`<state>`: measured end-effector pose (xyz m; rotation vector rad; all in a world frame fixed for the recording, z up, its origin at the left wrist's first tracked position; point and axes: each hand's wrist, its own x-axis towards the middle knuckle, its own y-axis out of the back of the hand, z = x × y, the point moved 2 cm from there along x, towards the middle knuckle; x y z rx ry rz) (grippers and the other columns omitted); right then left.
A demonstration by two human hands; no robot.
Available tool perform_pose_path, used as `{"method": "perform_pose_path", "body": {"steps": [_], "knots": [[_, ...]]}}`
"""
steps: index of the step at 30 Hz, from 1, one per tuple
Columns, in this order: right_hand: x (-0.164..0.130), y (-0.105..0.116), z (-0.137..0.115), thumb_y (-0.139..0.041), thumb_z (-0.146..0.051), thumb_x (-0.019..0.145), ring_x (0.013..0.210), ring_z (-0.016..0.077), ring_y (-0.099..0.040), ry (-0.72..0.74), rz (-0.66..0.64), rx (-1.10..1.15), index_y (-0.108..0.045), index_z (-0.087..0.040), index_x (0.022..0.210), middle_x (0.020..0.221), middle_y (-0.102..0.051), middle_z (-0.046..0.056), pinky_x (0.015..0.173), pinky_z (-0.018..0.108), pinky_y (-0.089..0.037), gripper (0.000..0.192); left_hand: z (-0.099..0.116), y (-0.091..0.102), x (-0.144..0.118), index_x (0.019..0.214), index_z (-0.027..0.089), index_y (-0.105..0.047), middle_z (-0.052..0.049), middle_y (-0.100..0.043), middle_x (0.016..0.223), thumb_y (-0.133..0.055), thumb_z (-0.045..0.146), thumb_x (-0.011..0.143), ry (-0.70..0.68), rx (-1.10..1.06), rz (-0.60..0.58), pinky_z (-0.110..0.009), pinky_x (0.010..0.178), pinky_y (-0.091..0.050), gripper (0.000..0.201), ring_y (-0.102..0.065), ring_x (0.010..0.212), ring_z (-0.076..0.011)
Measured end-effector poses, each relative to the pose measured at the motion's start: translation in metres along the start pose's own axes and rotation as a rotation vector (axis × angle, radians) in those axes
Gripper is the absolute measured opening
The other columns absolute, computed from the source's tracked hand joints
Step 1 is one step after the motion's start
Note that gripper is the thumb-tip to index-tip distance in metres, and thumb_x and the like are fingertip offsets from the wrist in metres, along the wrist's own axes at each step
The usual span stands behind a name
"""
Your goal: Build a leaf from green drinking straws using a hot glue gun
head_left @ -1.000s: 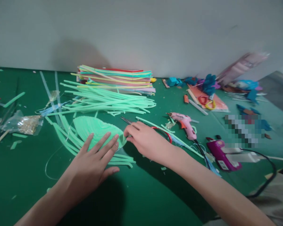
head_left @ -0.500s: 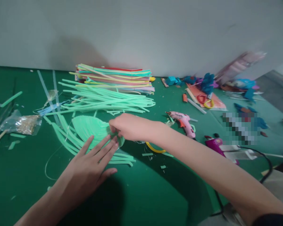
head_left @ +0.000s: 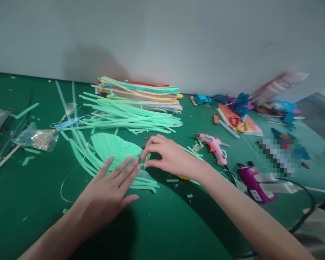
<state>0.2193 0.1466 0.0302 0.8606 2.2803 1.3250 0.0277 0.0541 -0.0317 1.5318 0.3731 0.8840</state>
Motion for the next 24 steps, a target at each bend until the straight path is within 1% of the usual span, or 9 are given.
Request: {"method": "perform_pose_path", "body": {"steps": [2,4,6,10,13,17,21,23,24], "knots": [[-0.011,-0.009,0.003,-0.075,-0.031,0.082,0.113,0.0229,-0.047,-0.012,0.076,-0.039,-0.073,-0.025,0.093,0.111,-0.058,0.006,0.098,0.04,-0.038,0.012,0.0,0.0,0.0,0.142,0.017,-0.05,-0.005,-0.044,0.151,-0.033,0.05,0.1,0.005,0.007,-0.006,-0.043,0.123,-0.001,0.056,-0.039,0.141,-0.0217],[-0.017,-0.016,0.008,-0.073,-0.032,0.084,0.118,0.0235,-0.043,-0.043,0.123,-0.022,-0.074,-0.027,0.092,0.117,-0.055,0.006,0.102,0.042,-0.036,0.01,0.0,-0.001,0.0,0.142,0.017,-0.049,-0.004,-0.043,0.152,-0.033,0.052,0.1,0.006,0.014,-0.016,-0.042,0.123,0.0,0.057,-0.039,0.141,-0.0218],[-0.016,-0.02,0.013,-0.071,-0.032,0.085,0.118,0.0223,-0.043,-0.064,0.122,0.019,-0.074,-0.027,0.093,0.116,-0.055,0.006,0.103,0.041,-0.036,0.009,0.0,0.0,0.0,0.142,0.018,-0.049,-0.004,-0.043,0.152,-0.034,0.052,0.099,0.002,0.017,-0.016,-0.042,0.123,0.0,0.057,-0.04,0.141,-0.0219],[-0.005,-0.017,0.016,-0.075,-0.029,0.082,0.115,0.0228,-0.044,-0.087,0.052,0.045,-0.072,-0.025,0.093,0.112,-0.054,0.005,0.103,0.043,-0.035,0.012,0.0,0.001,0.0,0.142,0.02,-0.05,-0.004,-0.046,0.15,-0.032,0.051,0.1,-0.004,0.011,0.001,-0.043,0.123,-0.002,0.055,-0.041,0.14,-0.022],[0.005,-0.011,0.013,-0.078,-0.027,0.078,0.113,0.0254,-0.044,-0.155,-0.04,0.033,-0.07,-0.022,0.091,0.111,-0.053,0.007,0.098,0.044,-0.036,0.016,0.0,0.0,0.0,0.143,0.022,-0.049,-0.004,-0.047,0.15,-0.033,0.052,0.1,-0.001,-0.004,-0.003,-0.045,0.123,-0.005,0.055,-0.04,0.14,-0.0228],[0.02,-0.003,0.006,-0.082,-0.027,0.072,0.112,0.0283,-0.043,-0.25,-0.167,-0.043,-0.068,-0.019,0.09,0.11,-0.052,0.009,0.093,0.041,-0.038,0.024,-0.001,-0.001,0.0,0.145,0.022,-0.045,-0.005,-0.049,0.149,-0.037,0.052,0.098,-0.016,-0.002,-0.006,-0.046,0.123,-0.009,0.056,-0.04,0.141,-0.0241],[0.031,0.001,0.003,-0.085,-0.03,0.068,0.112,0.0305,-0.045,-0.3,-0.266,-0.119,-0.069,-0.019,0.088,0.109,-0.053,0.011,0.09,0.04,-0.04,0.029,-0.009,0.007,-0.004,0.148,0.01,-0.039,-0.011,-0.043,0.152,-0.042,0.058,0.095,-0.074,0.067,-0.035,-0.044,0.123,-0.008,0.071,-0.036,0.143,-0.0262],[0.035,0.002,0.002,-0.086,-0.031,0.066,0.111,0.0316,-0.046,-0.311,-0.287,-0.147,-0.07,-0.02,0.085,0.108,-0.054,0.011,0.087,0.04,-0.042,0.027,-0.016,0.017,-0.011,0.147,0.006,-0.039,-0.014,-0.042,0.153,-0.044,0.06,0.093,-0.051,0.094,-0.037,-0.042,0.123,-0.01,0.076,-0.034,0.144,-0.0272],[0.036,0.002,0.001,-0.087,-0.031,0.066,0.11,0.0321,-0.047,-0.312,-0.291,-0.159,-0.071,-0.02,0.084,0.108,-0.054,0.012,0.085,0.039,-0.043,0.026,-0.018,0.023,-0.015,0.145,0.006,-0.042,-0.014,-0.043,0.152,-0.046,0.059,0.093,-0.037,0.099,-0.033,-0.043,0.122,-0.01,0.075,-0.034,0.144,-0.0274]]}}
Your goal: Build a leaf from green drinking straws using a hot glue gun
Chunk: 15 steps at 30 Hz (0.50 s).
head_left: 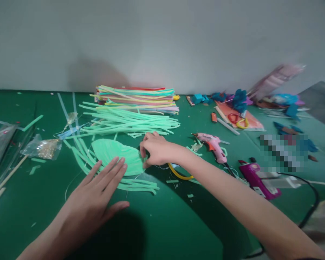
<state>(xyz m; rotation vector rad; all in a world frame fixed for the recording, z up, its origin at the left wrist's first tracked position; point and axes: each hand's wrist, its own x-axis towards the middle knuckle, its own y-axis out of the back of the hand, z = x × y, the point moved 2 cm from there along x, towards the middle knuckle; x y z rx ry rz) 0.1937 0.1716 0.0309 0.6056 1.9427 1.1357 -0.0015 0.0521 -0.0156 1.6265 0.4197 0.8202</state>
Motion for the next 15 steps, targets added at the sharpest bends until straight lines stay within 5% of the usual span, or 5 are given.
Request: {"method": "perform_pose_path", "body": {"steps": [6,15], "knots": [[0.0,0.004,-0.007,-0.088,-0.03,0.063,0.105,0.0334,-0.051,0.008,0.009,-0.091,-0.074,-0.02,0.081,0.104,-0.06,0.013,0.074,0.035,-0.043,0.024,-0.006,0.015,-0.021,0.127,0.015,-0.061,-0.008,-0.063,0.135,-0.052,0.051,0.093,0.029,-0.014,0.037,-0.044,0.123,-0.013,0.051,-0.047,0.136,-0.0268],[-0.013,0.002,-0.026,-0.062,-0.012,0.084,0.085,0.0228,-0.063,0.27,0.087,-0.108,-0.076,-0.019,0.083,0.079,-0.071,0.008,0.066,0.029,-0.038,0.015,0.0,0.003,-0.008,0.133,0.013,-0.057,-0.01,-0.057,0.143,-0.055,0.048,0.093,-0.004,-0.052,0.032,-0.039,0.123,-0.013,0.053,-0.045,0.138,-0.0249]]}}
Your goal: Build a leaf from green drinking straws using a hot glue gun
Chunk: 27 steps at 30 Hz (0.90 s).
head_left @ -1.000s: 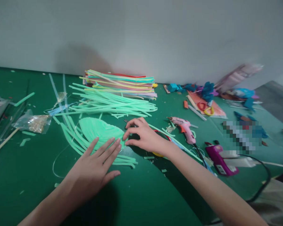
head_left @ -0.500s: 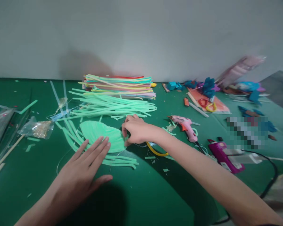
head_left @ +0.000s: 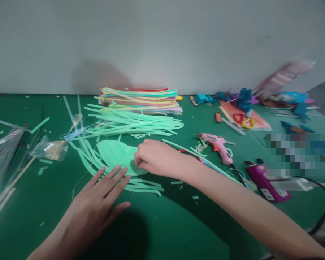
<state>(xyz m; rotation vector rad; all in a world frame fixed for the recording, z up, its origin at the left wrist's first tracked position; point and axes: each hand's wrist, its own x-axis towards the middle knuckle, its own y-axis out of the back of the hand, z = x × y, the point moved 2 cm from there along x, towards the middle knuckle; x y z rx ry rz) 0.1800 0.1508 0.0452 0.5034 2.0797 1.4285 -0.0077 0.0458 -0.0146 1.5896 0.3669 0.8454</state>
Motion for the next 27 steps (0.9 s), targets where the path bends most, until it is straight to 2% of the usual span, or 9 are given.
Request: {"method": "perform_pose_path", "body": {"steps": [7,16,19,23,27], "knots": [[0.009,-0.005,-0.01,-0.065,-0.016,0.08,0.075,0.0241,-0.066,0.149,-0.035,-0.184,-0.072,-0.015,0.082,0.078,-0.071,0.011,0.058,0.029,-0.037,0.008,0.001,-0.01,0.009,0.139,0.01,-0.051,-0.011,-0.052,0.147,-0.052,0.045,0.095,-0.007,-0.013,-0.008,-0.04,0.122,-0.017,0.056,-0.043,0.139,-0.0259],[0.01,-0.009,-0.014,-0.061,-0.005,0.079,0.078,0.0247,-0.065,0.224,-0.036,-0.246,-0.072,-0.014,0.087,0.082,-0.073,0.01,0.059,0.031,-0.04,0.017,0.002,-0.014,0.006,0.139,0.01,-0.05,-0.01,-0.053,0.145,-0.053,0.044,0.094,-0.02,-0.009,-0.005,-0.043,0.122,-0.017,0.057,-0.041,0.14,-0.0271],[0.007,-0.004,-0.003,-0.06,-0.01,0.083,0.08,0.0254,-0.065,0.204,-0.029,-0.18,-0.073,-0.014,0.086,0.08,-0.072,0.01,0.06,0.032,-0.04,0.014,0.002,-0.015,0.005,0.138,0.01,-0.052,-0.01,-0.052,0.146,-0.052,0.045,0.095,-0.032,0.003,-0.002,-0.042,0.122,-0.016,0.055,-0.042,0.14,-0.027],[-0.01,0.005,0.018,-0.06,-0.015,0.087,0.086,0.021,-0.063,0.197,0.042,0.047,-0.074,-0.018,0.093,0.087,-0.072,0.006,0.073,0.032,-0.043,0.015,0.001,-0.01,0.006,0.136,0.013,-0.054,-0.009,-0.054,0.145,-0.051,0.043,0.096,-0.035,-0.001,0.001,-0.042,0.122,-0.018,0.051,-0.044,0.138,-0.0264],[-0.033,-0.006,0.029,-0.065,-0.016,0.086,0.094,0.0209,-0.057,0.18,0.128,0.102,-0.074,-0.019,0.092,0.095,-0.068,0.007,0.082,0.033,-0.044,0.011,0.003,-0.005,0.019,0.133,0.016,-0.058,-0.008,-0.058,0.141,-0.05,0.029,0.097,-0.021,-0.072,0.03,-0.046,0.118,-0.029,0.038,-0.047,0.136,-0.0267]]}}
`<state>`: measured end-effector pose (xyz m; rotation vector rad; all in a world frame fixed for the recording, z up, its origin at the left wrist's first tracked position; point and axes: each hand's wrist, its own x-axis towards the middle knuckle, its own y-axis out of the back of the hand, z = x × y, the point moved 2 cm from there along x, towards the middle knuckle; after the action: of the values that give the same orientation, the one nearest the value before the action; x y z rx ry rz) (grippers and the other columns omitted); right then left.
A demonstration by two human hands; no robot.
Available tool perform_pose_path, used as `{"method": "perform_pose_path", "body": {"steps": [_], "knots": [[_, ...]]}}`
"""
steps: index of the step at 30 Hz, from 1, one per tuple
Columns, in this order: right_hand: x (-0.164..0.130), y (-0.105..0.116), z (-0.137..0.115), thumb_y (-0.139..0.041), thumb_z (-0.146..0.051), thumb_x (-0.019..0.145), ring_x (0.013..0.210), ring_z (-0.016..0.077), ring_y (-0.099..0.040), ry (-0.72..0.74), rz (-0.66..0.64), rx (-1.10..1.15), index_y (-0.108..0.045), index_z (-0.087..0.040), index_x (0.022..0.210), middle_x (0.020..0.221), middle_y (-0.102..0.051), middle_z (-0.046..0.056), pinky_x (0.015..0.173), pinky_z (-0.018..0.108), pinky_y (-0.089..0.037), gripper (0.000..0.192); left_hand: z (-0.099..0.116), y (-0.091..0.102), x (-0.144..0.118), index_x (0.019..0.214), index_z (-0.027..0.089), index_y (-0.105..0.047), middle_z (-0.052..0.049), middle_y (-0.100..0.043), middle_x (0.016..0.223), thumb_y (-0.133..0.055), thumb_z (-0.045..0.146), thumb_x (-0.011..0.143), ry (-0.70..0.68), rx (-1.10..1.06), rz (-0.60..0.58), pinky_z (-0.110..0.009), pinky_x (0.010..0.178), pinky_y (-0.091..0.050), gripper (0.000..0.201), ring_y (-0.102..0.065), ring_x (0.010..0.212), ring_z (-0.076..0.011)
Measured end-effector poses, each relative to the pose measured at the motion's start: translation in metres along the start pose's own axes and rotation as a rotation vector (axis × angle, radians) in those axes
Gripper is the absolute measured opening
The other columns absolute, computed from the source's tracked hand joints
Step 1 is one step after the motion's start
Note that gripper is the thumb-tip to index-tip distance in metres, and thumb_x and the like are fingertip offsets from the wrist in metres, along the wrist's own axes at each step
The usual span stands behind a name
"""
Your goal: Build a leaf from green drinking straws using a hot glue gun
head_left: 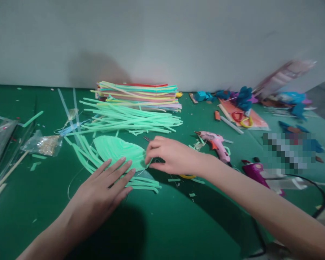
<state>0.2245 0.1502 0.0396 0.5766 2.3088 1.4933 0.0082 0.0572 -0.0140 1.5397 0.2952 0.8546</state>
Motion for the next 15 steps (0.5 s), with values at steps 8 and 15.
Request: {"method": "perform_pose_path", "body": {"steps": [8,15], "knots": [[-0.009,-0.025,0.005,-0.06,-0.022,0.092,0.097,0.0215,-0.051,0.001,0.1,-0.12,-0.07,-0.018,0.096,0.099,-0.063,0.008,0.086,0.034,-0.042,0.011,-0.01,-0.021,0.043,0.102,0.02,-0.069,-0.006,-0.069,0.128,-0.051,0.03,0.096,0.226,-0.359,-0.014,-0.047,0.11,-0.043,0.021,-0.057,0.127,-0.0242],[0.0,-0.021,0.002,-0.054,-0.018,0.093,0.091,0.0211,-0.051,0.025,0.022,-0.121,-0.067,-0.014,0.091,0.092,-0.062,0.009,0.082,0.033,-0.041,0.014,-0.013,-0.029,0.039,0.096,0.022,-0.068,-0.005,-0.071,0.124,-0.049,0.026,0.095,0.202,-0.397,-0.022,-0.049,0.114,-0.038,0.02,-0.053,0.131,-0.0243]]}}
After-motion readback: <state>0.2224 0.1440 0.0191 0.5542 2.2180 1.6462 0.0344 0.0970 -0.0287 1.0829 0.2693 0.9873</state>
